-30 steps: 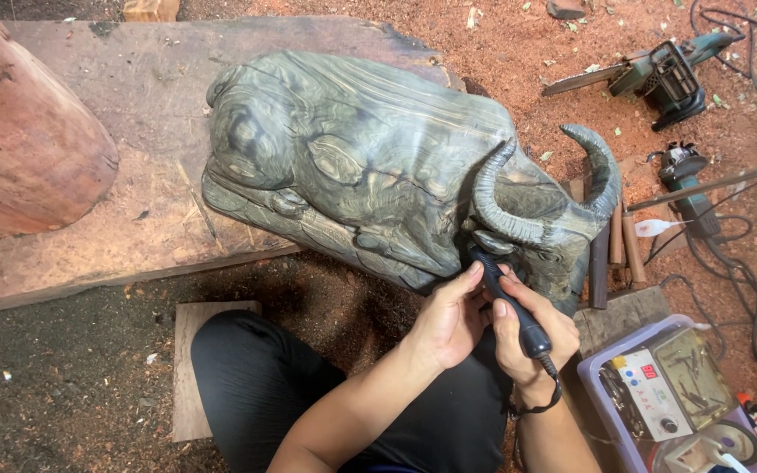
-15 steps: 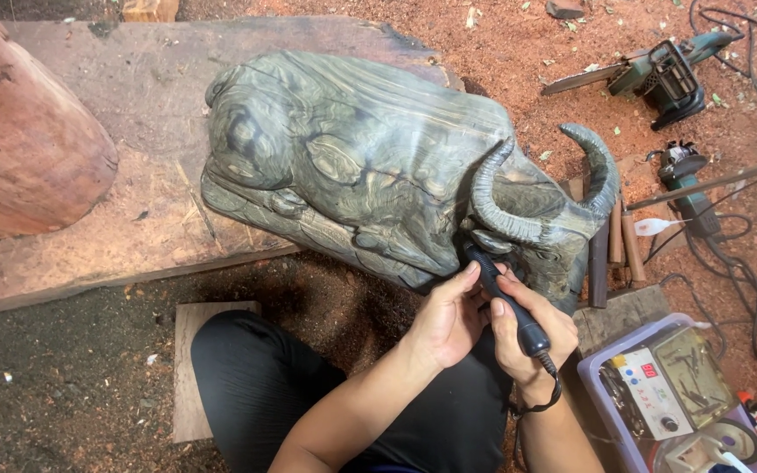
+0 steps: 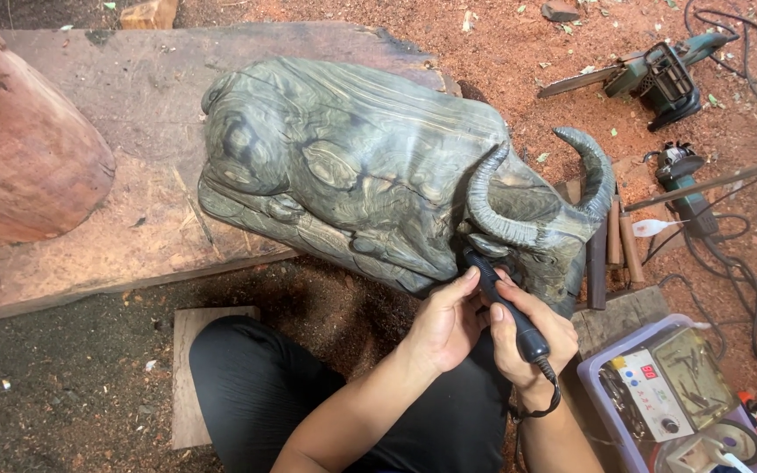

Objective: The person uses a rotary carving tool to refine details on a wooden buffalo sculpture, focusing on the head and horn areas. The person occasionally pauses to wipe away wood dust and reposition the tool.

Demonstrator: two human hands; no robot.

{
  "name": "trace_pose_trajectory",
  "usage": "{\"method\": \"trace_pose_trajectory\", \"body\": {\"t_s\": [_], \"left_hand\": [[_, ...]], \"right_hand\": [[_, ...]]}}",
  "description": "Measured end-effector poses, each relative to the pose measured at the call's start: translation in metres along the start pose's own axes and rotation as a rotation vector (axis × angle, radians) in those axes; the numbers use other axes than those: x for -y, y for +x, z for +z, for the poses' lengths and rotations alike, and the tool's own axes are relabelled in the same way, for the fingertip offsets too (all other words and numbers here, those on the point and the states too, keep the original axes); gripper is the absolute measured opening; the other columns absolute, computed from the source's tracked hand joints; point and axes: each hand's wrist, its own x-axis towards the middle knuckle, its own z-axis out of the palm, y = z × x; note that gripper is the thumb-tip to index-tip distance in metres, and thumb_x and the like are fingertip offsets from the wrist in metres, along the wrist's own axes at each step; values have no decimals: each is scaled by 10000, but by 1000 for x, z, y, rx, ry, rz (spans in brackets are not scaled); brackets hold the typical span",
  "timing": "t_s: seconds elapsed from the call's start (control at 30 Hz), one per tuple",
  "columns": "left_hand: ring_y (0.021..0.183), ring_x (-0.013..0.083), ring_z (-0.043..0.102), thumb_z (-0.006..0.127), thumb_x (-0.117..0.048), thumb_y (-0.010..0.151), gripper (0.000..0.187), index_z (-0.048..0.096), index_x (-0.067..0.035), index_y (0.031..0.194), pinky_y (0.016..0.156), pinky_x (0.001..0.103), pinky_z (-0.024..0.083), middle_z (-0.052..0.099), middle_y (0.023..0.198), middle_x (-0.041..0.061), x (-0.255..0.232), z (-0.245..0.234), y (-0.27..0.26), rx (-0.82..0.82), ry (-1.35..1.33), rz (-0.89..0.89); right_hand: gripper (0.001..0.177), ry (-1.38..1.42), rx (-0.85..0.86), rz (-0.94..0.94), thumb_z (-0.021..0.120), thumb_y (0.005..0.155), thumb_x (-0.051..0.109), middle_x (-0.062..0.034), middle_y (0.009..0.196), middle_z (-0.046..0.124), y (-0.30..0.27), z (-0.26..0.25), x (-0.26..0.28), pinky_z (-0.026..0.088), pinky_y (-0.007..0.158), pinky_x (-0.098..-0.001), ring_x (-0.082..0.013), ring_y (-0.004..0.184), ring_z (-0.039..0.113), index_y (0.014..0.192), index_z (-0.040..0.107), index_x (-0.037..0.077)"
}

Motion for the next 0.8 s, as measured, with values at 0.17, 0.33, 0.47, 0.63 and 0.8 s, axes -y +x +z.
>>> {"method": "trace_pose_trajectory", "body": {"t_s": [0.17,0.33,0.47,0.63,0.8], "left_hand": [[1005,138,669,648,-285,995,318,719,-48,1196,956,242,539,742,1150,72,0,2,-2,-29,30,0],[1048,163,654,636,-291,999,321,712,-46,1192,1025,271,512,731,1162,82,2,-3,0,14,8,8],[1195,198,635,629,-318,992,367,706,-26,1201,1121,298,481,707,1245,124,-1,0,-2,-1,-22,-4],[1201,203,622,619,-347,986,389,703,-36,1205,1121,303,470,700,1258,110,-3,3,-3,-2,36,15],[1187,194,620,621,-362,988,374,705,-49,1174,1122,301,461,695,1238,98,-3,3,-4,30,42,21]], "right_hand": [[241,-7,-16,-24,677,935,114,-276,1095,734,0,1,-1,629,915,-332,-332,1030,765,1058,703,-91],[229,15,-7,-16,668,934,102,-252,1094,738,0,0,-1,629,946,-342,-334,1051,763,1060,703,-86],[236,33,14,19,679,924,98,-264,1109,735,2,2,-3,628,968,-359,-345,1058,762,1075,706,-81],[250,-18,4,33,697,927,179,-165,1070,766,-4,0,-12,616,831,-284,-249,940,782,1070,731,-23],[254,-24,4,42,691,932,203,-149,1061,769,-6,-1,-13,610,837,-285,-240,933,781,1065,731,-11]]}}
